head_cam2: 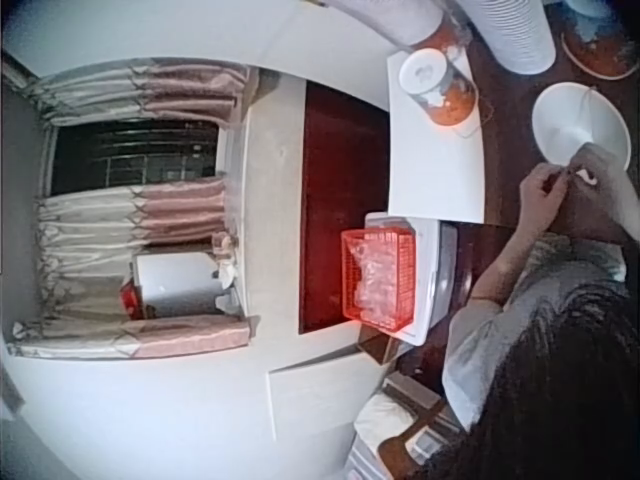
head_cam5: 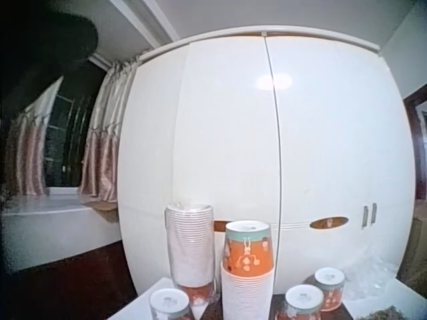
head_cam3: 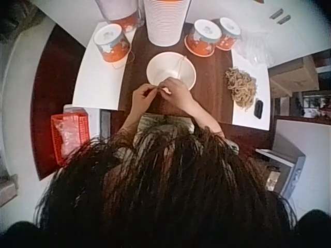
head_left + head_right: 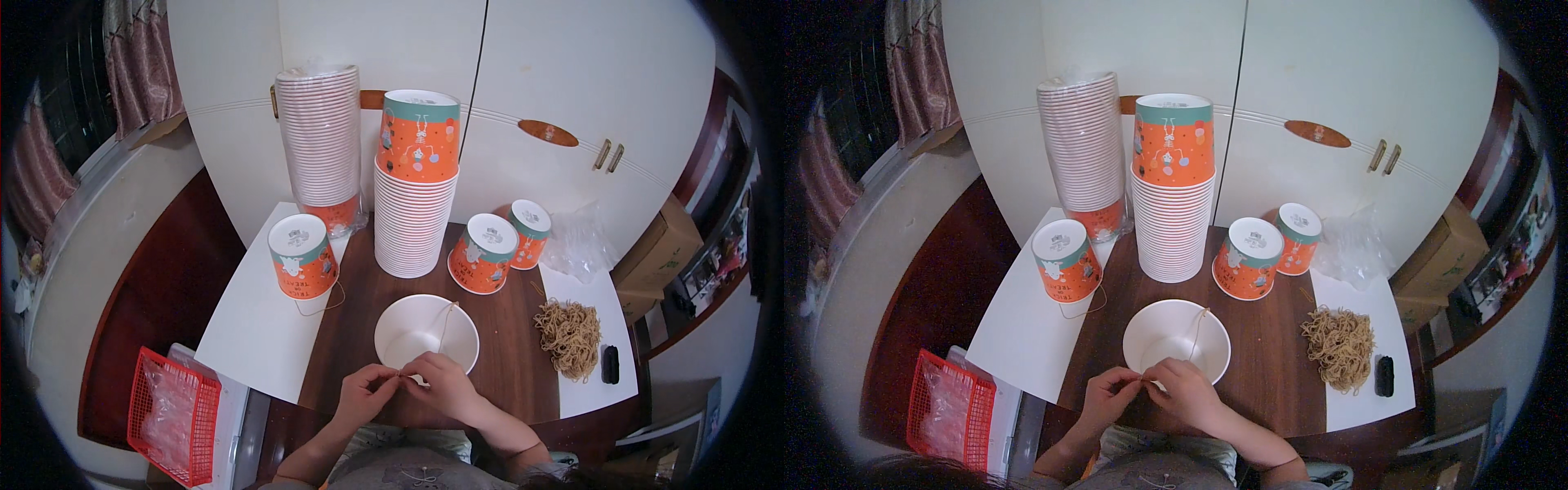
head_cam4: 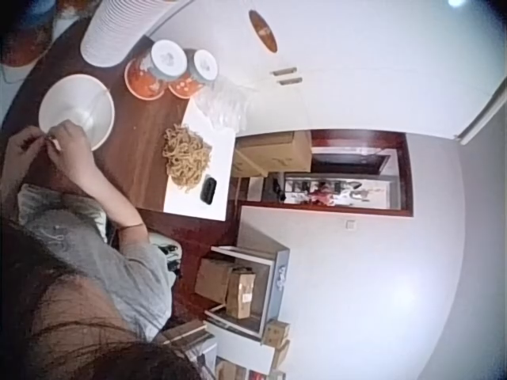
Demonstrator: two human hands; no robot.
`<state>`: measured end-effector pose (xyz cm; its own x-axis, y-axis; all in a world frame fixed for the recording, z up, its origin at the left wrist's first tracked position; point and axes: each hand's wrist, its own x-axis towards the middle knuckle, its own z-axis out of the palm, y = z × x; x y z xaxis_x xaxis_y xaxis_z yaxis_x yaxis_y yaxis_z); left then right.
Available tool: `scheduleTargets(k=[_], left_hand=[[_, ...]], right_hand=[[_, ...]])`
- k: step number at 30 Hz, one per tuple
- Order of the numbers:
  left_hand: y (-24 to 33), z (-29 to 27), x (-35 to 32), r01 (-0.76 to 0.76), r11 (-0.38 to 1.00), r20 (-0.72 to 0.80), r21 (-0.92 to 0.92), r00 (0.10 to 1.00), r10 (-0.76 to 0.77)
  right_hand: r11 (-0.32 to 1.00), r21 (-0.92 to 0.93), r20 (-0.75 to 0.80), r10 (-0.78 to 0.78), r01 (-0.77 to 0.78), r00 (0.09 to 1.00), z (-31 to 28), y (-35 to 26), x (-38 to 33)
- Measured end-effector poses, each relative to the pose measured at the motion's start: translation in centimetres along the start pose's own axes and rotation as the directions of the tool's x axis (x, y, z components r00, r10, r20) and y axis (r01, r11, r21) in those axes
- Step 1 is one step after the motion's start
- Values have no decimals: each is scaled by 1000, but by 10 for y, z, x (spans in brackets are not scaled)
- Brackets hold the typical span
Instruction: Tying paper bowls together with strings for packaging.
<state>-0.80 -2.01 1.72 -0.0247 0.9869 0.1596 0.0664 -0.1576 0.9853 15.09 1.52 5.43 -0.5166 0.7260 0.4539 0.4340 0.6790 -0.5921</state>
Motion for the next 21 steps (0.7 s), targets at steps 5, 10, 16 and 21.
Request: scheduleTargets(k=[5,10,16,21], left_hand=[[-3,-1,0,24,1000,14,-4,1000,-24],[-2,-1,1,46,995,11,-84,999,-46],[0,-2,-1,359,832,147,-422,933,-327],[-3,-1,-1,372,777,168,-507,927,-334]], right_hand=[[998,-55,6,-16,16,1000,-2,-6,0],[985,-141,2,-105,104,994,-4,-3,0],[971,-179,79,-148,160,986,-7,-3,-2],[960,-168,56,-218,225,974,-8,-2,1]])
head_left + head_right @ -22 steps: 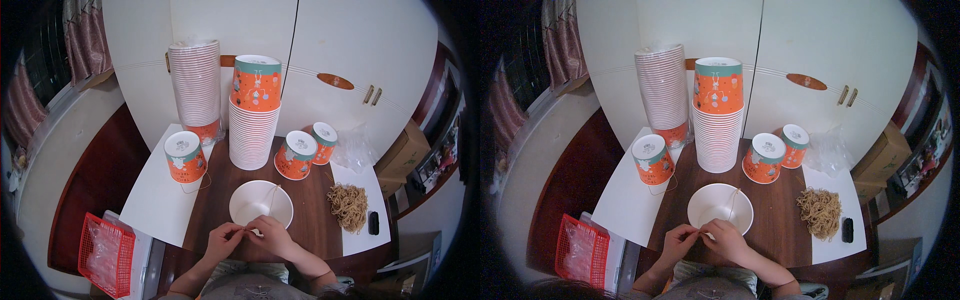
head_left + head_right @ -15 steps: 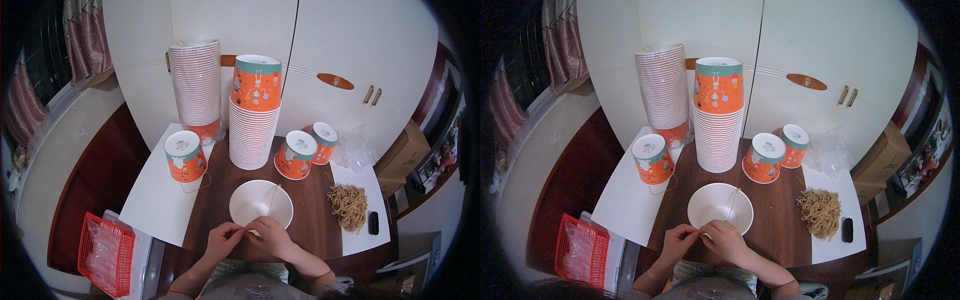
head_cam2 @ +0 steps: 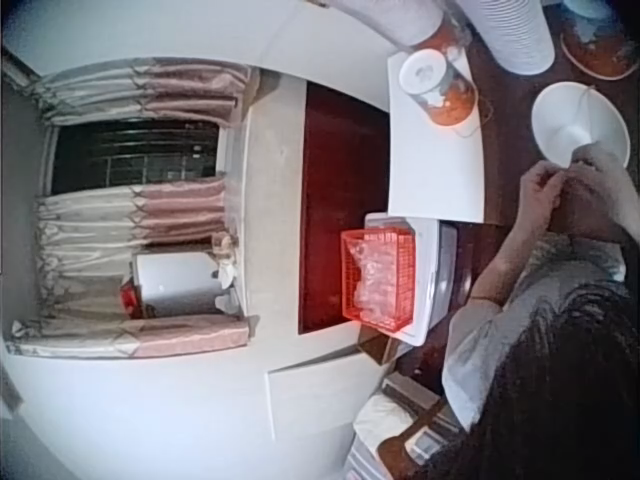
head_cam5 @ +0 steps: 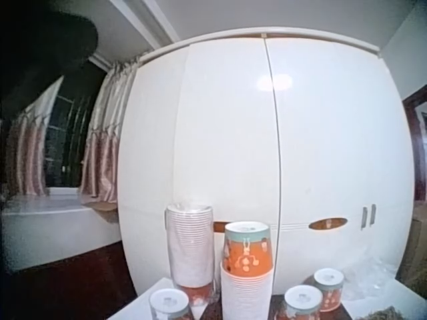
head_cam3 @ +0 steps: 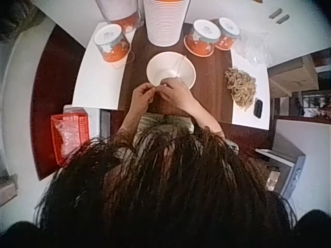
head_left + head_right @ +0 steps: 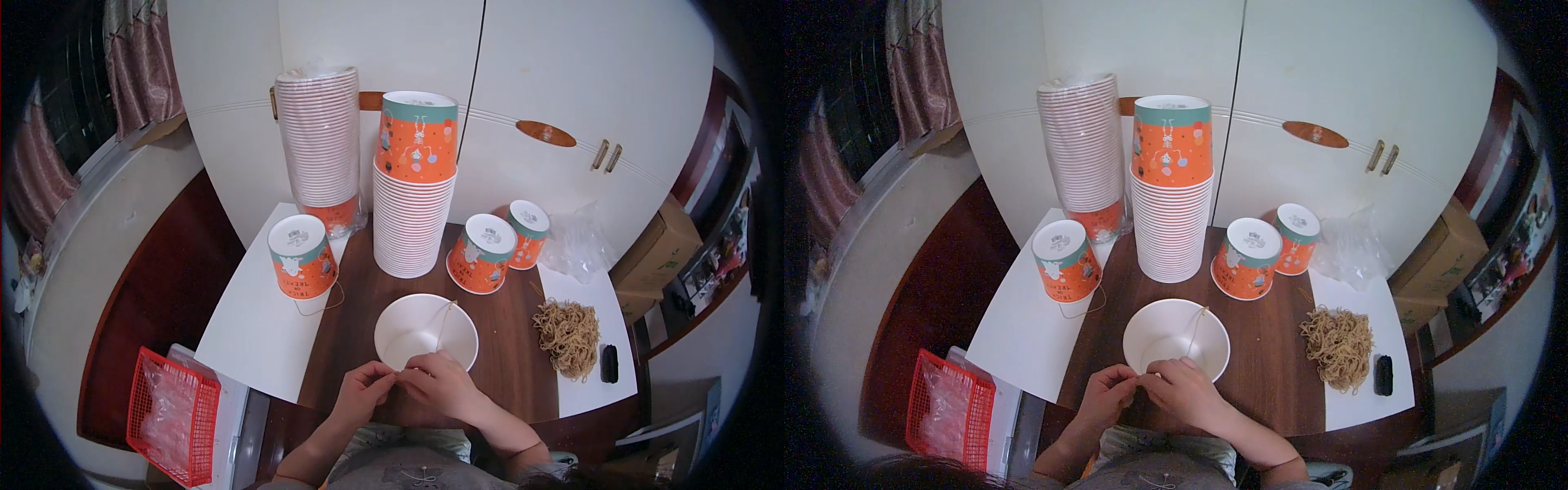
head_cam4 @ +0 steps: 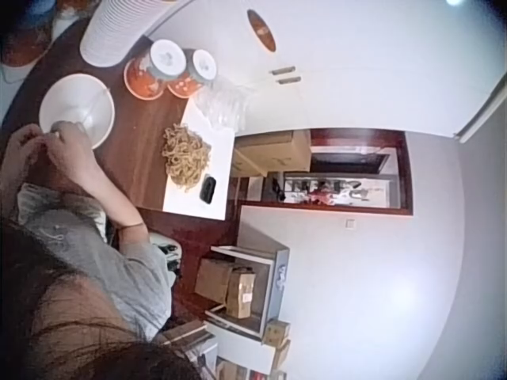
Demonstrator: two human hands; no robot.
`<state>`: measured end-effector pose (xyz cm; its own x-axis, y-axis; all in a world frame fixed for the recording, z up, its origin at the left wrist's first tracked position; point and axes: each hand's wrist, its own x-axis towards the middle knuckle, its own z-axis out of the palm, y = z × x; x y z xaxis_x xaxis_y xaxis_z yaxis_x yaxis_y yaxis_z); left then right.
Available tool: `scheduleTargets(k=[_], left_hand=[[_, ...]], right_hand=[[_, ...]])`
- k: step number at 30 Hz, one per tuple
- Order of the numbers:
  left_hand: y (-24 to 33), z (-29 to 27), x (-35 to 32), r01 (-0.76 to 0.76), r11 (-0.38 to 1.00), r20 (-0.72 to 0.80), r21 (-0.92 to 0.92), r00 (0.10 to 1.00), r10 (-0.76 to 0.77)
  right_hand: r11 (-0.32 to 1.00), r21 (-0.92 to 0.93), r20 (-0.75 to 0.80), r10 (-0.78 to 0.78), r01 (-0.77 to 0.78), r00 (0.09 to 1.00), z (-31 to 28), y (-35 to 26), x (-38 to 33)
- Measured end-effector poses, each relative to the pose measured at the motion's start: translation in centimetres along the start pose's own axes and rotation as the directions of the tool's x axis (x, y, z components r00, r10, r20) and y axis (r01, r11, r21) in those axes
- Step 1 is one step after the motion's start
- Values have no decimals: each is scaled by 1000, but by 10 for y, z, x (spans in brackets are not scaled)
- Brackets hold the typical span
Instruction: Tying paper bowls together with strings for packaging.
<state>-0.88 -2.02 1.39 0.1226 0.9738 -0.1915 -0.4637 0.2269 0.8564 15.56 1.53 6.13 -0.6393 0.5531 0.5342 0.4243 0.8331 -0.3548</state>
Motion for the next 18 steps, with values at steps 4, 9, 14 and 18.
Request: scheduleTargets(k=[4,9,14,18], left_hand=[[0,0,0,-8,1000,9,7,1000,8],[2,-1,0,36,999,44,-34,998,-35],[6,0,2,338,873,104,-351,941,-322],[1,-5,2,422,790,264,-445,905,-335]], right_hand=[[999,-13,-32,-50,49,998,0,1,2],[994,-56,-15,-99,98,995,0,3,3],[985,-97,-2,-145,144,989,1,5,2],[964,-169,-7,-207,203,978,3,6,0]])
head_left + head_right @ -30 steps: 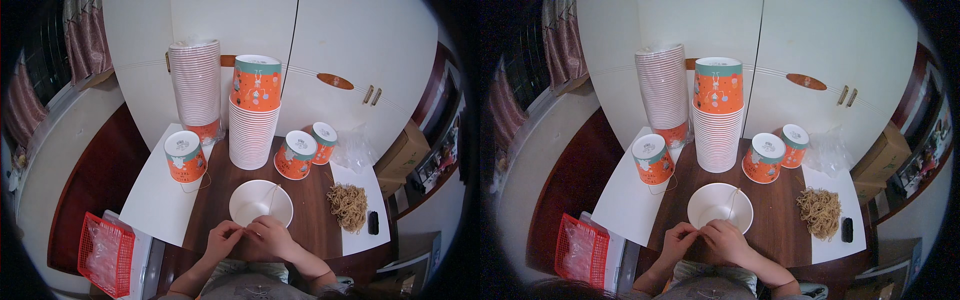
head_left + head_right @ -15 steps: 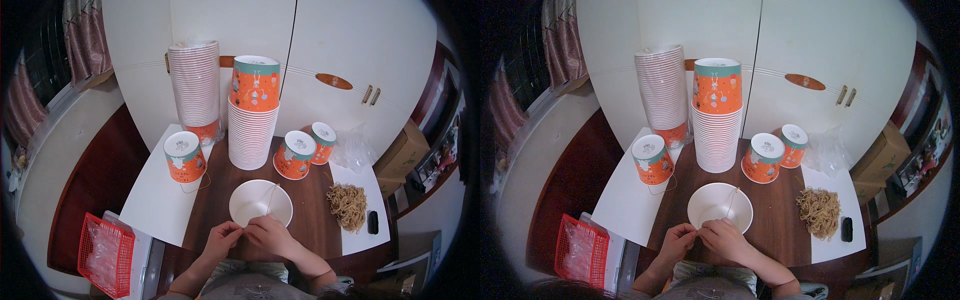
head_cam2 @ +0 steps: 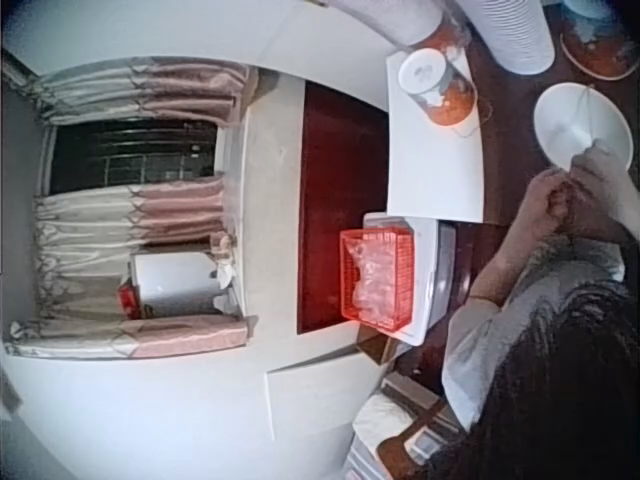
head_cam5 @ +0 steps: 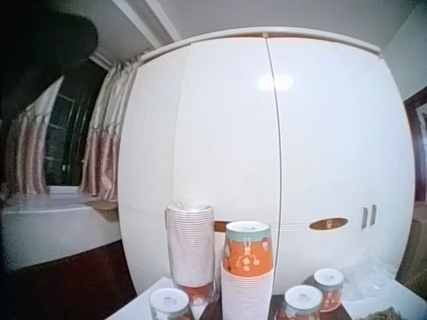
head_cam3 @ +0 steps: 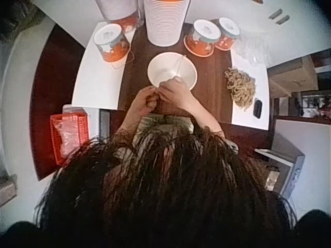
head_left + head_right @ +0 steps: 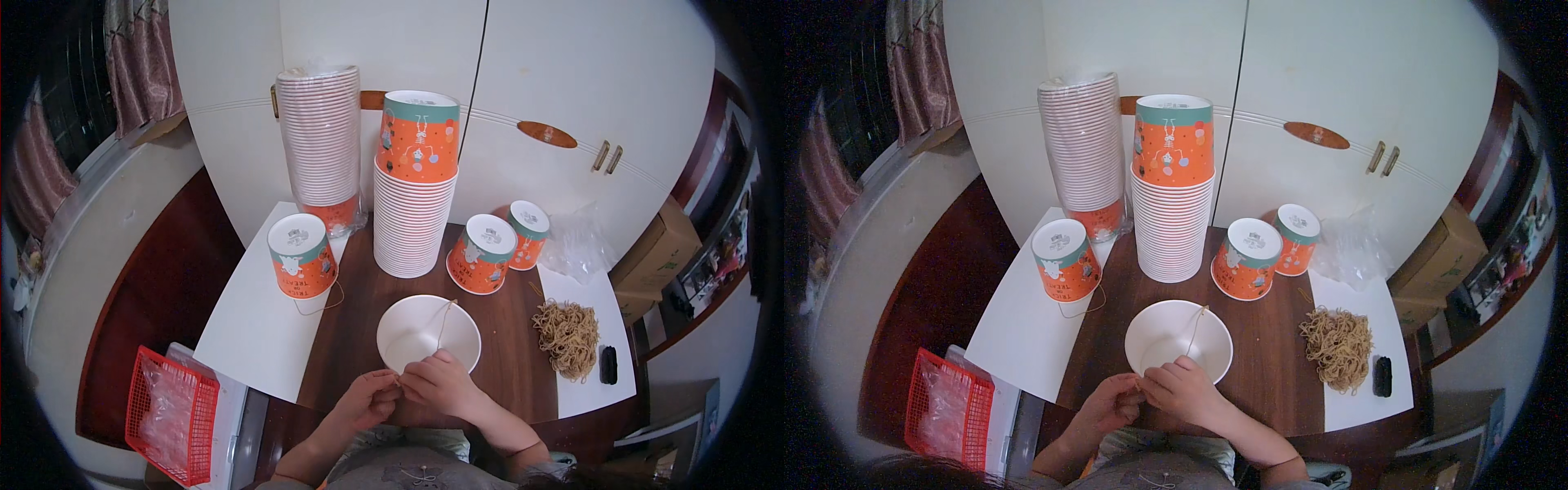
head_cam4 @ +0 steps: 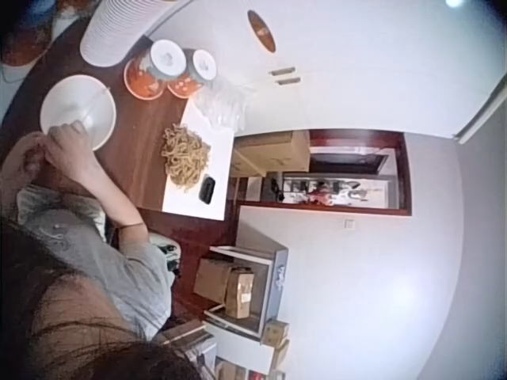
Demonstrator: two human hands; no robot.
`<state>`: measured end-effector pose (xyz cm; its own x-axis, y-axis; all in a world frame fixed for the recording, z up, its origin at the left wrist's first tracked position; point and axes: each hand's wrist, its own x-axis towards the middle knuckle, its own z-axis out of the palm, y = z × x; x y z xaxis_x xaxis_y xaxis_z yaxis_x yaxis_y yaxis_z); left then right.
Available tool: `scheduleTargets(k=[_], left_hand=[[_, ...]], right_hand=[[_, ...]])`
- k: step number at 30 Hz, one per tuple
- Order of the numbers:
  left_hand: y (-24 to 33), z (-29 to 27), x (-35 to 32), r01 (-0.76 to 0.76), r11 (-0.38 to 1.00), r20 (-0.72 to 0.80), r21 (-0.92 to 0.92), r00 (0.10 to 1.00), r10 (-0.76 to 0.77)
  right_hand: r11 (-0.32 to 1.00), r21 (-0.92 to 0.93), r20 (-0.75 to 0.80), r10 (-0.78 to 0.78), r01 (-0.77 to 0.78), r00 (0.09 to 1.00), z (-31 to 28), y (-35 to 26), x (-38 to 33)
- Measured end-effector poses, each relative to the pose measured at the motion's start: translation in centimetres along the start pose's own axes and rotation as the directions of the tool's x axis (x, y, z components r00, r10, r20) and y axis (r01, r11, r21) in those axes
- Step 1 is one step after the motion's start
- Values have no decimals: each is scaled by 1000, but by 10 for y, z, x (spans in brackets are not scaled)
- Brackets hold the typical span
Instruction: Tying paper bowls together with strings for packaging.
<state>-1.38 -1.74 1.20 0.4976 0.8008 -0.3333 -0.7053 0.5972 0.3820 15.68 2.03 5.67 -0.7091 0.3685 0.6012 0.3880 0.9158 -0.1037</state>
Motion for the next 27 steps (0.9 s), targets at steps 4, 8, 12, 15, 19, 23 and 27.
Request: scheduleTargets(k=[4,8,12,15,19,23,27], left_hand=[[-4,-4,1,46,989,122,-143,992,-29],[-5,1,2,-8,995,50,-102,999,13],[-8,-5,1,-20,996,96,-92,995,29],[-8,-1,1,-38,997,11,-61,999,39],[-8,0,1,-67,997,-28,-28,997,66],[-8,3,-1,-68,996,-97,58,993,74],[-7,3,0,-72,997,-72,39,995,74]], right_hand=[[998,-41,34,-52,54,998,-1,2,-2],[975,197,-49,117,-105,992,4,2,-3],[964,236,7,128,-126,992,0,3,-2],[977,198,79,60,-75,995,-11,5,2],[993,116,147,-40,23,988,-14,8,3],[994,46,196,-105,97,975,-13,8,3],[968,217,137,98,-127,986,-9,7,3]])
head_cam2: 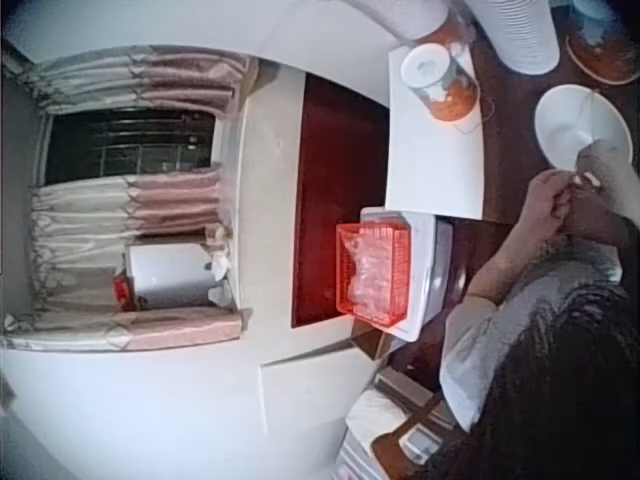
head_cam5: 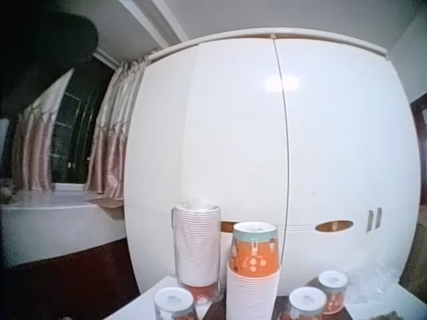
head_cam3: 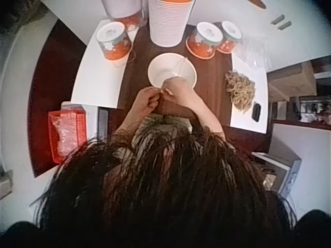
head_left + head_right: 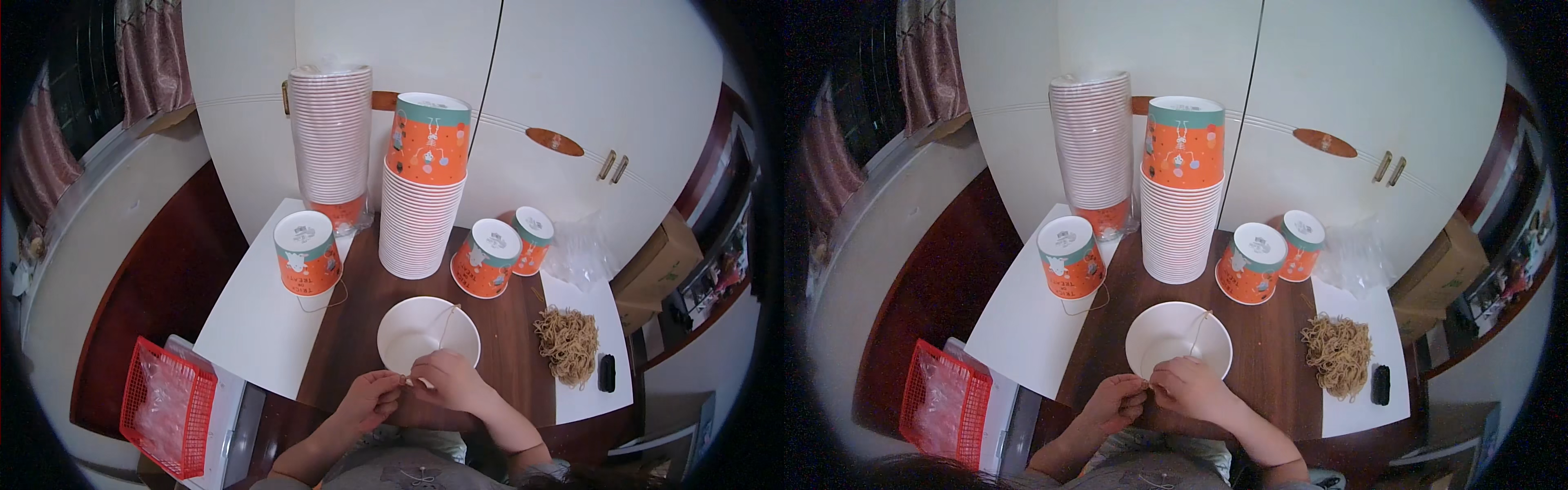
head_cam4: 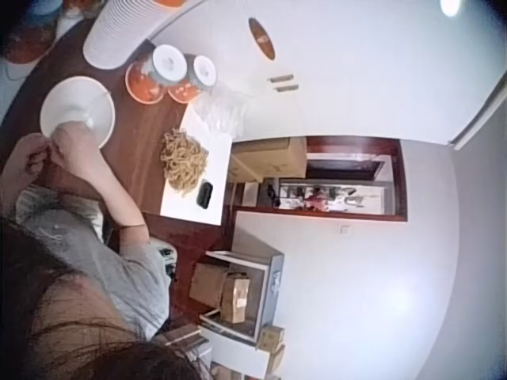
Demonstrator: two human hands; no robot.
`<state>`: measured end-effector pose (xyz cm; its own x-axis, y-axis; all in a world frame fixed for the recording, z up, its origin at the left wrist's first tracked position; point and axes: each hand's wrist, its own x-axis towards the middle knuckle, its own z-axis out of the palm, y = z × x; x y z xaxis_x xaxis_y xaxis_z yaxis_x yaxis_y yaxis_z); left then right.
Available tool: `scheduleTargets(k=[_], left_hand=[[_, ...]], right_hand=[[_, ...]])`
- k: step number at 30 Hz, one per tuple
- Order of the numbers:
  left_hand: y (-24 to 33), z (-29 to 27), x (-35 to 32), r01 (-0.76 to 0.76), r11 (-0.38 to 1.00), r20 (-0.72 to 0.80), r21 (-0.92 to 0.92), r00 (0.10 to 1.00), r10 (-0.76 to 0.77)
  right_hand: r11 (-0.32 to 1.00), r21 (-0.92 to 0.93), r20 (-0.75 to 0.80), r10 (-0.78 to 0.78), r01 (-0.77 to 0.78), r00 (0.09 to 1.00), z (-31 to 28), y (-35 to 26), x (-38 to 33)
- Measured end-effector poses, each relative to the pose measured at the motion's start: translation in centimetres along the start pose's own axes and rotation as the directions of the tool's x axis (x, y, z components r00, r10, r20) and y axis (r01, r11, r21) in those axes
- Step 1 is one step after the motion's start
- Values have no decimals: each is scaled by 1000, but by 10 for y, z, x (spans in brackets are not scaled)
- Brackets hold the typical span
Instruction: Tying paper bowls together with strings for packaging.
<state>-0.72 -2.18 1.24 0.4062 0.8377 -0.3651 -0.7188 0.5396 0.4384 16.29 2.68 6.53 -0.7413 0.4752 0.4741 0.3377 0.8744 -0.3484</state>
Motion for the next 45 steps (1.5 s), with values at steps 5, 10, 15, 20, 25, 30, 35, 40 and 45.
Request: scheduleTargets(k=[5,10,15,20,25,30,35,40,45], left_hand=[[-1,-1,1,-51,999,-31,21,998,51],[-4,1,-1,-115,991,-106,74,987,122],[-10,2,-2,-261,942,-93,212,954,286],[-13,-1,-1,-376,830,-40,413,903,429],[-14,2,0,-397,794,-43,461,883,467],[-11,2,-1,-334,846,-79,417,913,399],[-12,0,-1,-362,863,-42,352,915,401],[-11,4,-2,-371,848,-35,379,910,413],[-8,-1,-2,-351,835,-47,423,912,408]], right_hand=[[992,101,-147,85,-71,986,3,3,-4],[977,164,-173,165,-137,971,5,-6,-4],[943,242,-131,264,-227,956,13,-11,-4],[916,284,-106,325,-285,940,12,-14,-2],[970,13,-225,241,-245,944,12,-13,-4],[952,146,-197,295,-270,935,6,-11,-8],[922,269,-140,324,-279,936,2,-13,-6],[955,199,-113,247,-221,962,8,-7,-7],[950,215,-115,254,-226,960,11,-6,-8]])
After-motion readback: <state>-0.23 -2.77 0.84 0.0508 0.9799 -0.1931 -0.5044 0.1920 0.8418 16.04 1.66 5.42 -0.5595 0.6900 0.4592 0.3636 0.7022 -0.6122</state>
